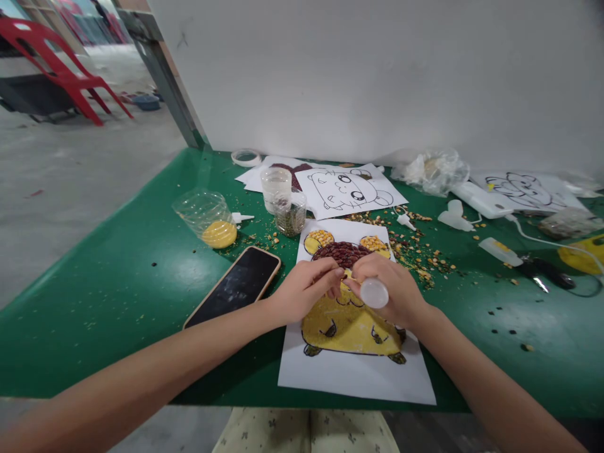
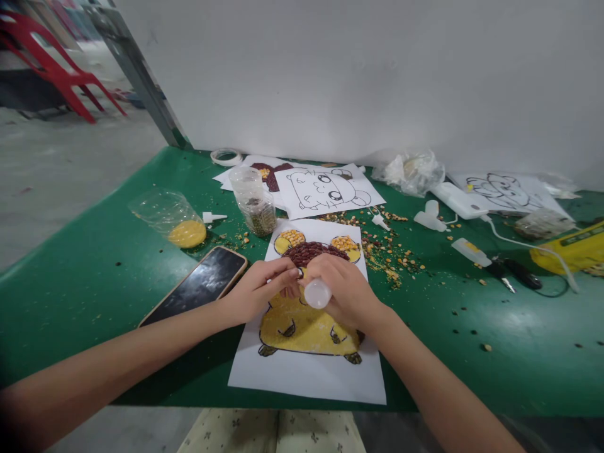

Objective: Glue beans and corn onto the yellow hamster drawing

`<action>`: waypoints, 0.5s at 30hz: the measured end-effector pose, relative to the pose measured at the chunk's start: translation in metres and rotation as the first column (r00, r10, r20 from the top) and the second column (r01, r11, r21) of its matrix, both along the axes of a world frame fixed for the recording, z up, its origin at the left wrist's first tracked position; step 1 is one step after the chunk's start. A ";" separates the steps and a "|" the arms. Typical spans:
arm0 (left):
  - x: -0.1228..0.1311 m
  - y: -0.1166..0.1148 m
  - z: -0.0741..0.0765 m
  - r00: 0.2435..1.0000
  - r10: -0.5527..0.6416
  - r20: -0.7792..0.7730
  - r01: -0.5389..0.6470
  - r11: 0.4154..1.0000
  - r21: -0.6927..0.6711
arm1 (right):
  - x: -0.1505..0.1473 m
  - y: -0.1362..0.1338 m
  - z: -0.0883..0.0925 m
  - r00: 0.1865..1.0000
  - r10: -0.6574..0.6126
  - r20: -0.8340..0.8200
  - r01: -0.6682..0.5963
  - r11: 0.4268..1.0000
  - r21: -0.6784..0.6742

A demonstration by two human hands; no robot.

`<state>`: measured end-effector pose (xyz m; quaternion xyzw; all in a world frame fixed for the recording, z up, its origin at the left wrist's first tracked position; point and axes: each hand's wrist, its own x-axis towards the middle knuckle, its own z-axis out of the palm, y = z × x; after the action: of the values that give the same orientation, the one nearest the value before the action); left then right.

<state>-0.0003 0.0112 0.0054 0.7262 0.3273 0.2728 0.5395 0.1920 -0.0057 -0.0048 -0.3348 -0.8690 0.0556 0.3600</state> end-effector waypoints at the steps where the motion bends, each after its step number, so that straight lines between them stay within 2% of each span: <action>1: 0.000 0.000 0.000 1.000 0.003 0.000 -0.003 1.000 0.003 | 0.002 0.001 0.001 0.999 -0.033 0.002 0.032 0.999 0.015; 5: -0.002 0.000 0.001 0.999 0.023 -0.028 -0.022 0.999 0.047 | 0.011 0.005 0.006 0.969 -0.246 -0.033 0.247 0.967 0.055; 8: -0.002 0.001 0.002 0.998 0.035 -0.047 -0.032 0.997 0.065 | 0.018 0.006 0.008 0.923 -0.373 -0.098 0.376 0.926 0.016; 11: -0.002 0.001 0.001 0.998 0.040 -0.048 -0.037 0.997 0.064 | 0.018 0.004 0.008 0.912 -0.388 -0.132 0.385 0.921 -0.054; 15: -0.001 0.001 -0.001 0.999 0.049 0.007 -0.049 0.998 0.038 | 0.006 -0.002 0.007 0.918 -0.345 -0.194 0.312 0.933 -0.182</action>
<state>-0.0011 0.0119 0.0046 0.7274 0.3381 0.2944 0.5195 0.1979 -0.0080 0.0023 -0.4934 -0.7481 0.0954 0.4334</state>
